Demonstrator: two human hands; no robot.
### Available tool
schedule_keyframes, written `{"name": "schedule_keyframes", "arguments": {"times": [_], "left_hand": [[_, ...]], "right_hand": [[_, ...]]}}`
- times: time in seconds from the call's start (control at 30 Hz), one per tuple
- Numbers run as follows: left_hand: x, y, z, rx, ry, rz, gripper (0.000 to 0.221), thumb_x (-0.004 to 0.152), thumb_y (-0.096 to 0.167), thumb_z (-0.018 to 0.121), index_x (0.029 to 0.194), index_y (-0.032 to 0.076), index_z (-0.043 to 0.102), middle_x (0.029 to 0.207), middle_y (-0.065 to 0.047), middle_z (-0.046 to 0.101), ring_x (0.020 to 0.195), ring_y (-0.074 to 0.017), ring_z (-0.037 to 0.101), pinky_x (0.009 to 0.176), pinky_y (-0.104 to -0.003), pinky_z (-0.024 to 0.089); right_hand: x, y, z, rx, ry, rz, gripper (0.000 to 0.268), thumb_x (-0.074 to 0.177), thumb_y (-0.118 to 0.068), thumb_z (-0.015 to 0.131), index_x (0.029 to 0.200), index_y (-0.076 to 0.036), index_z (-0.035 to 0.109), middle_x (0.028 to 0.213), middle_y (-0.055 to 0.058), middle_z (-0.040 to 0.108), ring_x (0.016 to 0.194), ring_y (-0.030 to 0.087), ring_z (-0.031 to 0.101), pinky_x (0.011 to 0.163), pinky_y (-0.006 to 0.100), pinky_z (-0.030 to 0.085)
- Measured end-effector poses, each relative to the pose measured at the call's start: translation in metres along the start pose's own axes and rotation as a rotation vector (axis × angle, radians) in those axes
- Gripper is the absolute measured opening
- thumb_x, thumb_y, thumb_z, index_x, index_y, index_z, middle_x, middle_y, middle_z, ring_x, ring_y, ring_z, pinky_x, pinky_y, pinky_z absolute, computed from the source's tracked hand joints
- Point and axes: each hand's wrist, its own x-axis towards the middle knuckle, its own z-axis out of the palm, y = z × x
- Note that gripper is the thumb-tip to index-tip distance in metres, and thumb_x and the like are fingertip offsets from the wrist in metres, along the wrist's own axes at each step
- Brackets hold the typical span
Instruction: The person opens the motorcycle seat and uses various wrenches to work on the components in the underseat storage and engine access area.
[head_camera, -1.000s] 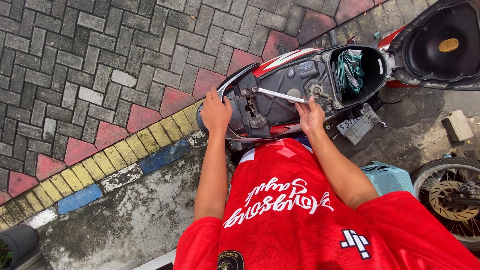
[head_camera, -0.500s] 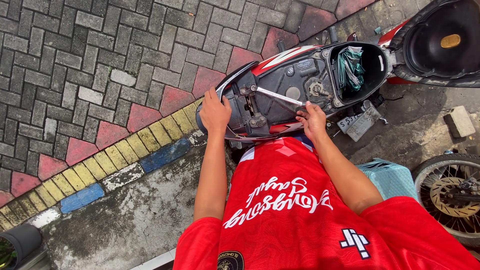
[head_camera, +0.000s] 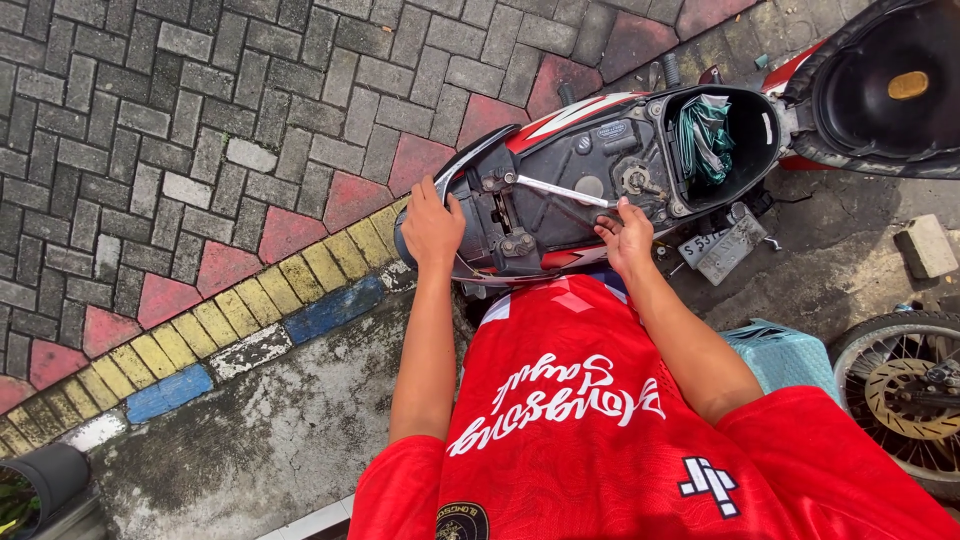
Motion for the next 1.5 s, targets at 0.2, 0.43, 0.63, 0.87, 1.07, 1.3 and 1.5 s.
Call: {"name": "schedule_keyframes", "arguments": {"times": [0.2,0.43,0.63,0.87,1.07,1.3,1.5], "left_hand": [[0.0,0.001,-0.003,-0.01,-0.003,0.0,0.046,0.092,0.03,0.065,0.133,0.01,0.058,0.106,-0.004,0.06,0.095,-0.0203,0.071,0.069,-0.035,0.063],[0.001,0.003,-0.005,-0.013,-0.013,-0.016,0.048,0.09,0.032,0.066,0.132,0.011,0.058,0.104,-0.004,0.06,0.094,-0.0223,0.071,0.069,-0.038,0.063],[0.002,0.006,-0.011,-0.004,-0.03,-0.027,0.045,0.092,0.031,0.065,0.133,0.012,0.057,0.103,-0.003,0.06,0.095,-0.0208,0.071,0.07,-0.035,0.062],[0.003,0.011,-0.021,0.002,-0.051,-0.029,0.042,0.095,0.029,0.065,0.132,0.011,0.057,0.102,-0.003,0.06,0.093,-0.0192,0.07,0.069,-0.031,0.061],[0.005,0.013,-0.023,0.017,-0.064,-0.029,0.041,0.096,0.029,0.064,0.132,0.011,0.057,0.102,-0.004,0.06,0.09,-0.0187,0.07,0.066,-0.031,0.061],[0.007,0.014,-0.023,0.035,-0.085,-0.029,0.041,0.097,0.029,0.063,0.133,0.011,0.056,0.105,-0.005,0.059,0.09,-0.0182,0.069,0.065,-0.03,0.061],[0.006,0.015,-0.021,0.058,-0.085,-0.034,0.042,0.097,0.031,0.063,0.133,0.012,0.056,0.107,-0.003,0.059,0.091,-0.016,0.069,0.064,-0.028,0.06]], "right_hand": [[0.011,0.006,-0.002,0.027,0.019,0.002,0.025,0.103,-0.031,0.067,0.09,-0.015,0.052,0.095,0.005,0.055,0.073,0.027,0.073,0.065,0.038,0.069],[0.023,0.013,-0.002,0.086,0.025,-0.034,0.024,0.103,-0.029,0.066,0.094,-0.011,0.053,0.097,0.009,0.057,0.084,0.032,0.075,0.074,0.041,0.07],[0.025,0.014,0.0,0.235,-0.03,-0.053,0.024,0.104,-0.021,0.065,0.099,-0.003,0.051,0.119,0.024,0.066,0.108,0.041,0.071,0.097,0.053,0.063],[0.037,0.02,-0.007,0.309,-0.042,-0.055,0.02,0.104,-0.014,0.066,0.098,-0.001,0.051,0.125,0.035,0.066,0.115,0.05,0.068,0.102,0.065,0.056],[0.035,0.016,-0.005,0.325,-0.031,-0.028,0.018,0.103,-0.013,0.066,0.096,-0.002,0.054,0.123,0.035,0.066,0.114,0.051,0.068,0.101,0.064,0.057],[0.028,0.013,0.003,0.375,-0.004,0.007,0.016,0.104,-0.013,0.063,0.096,-0.003,0.053,0.122,0.033,0.068,0.117,0.05,0.067,0.104,0.064,0.055],[0.044,0.027,0.016,0.48,0.099,0.012,0.02,0.105,-0.02,0.057,0.104,-0.01,0.04,0.108,0.023,0.07,0.115,0.045,0.068,0.108,0.06,0.055]]}}
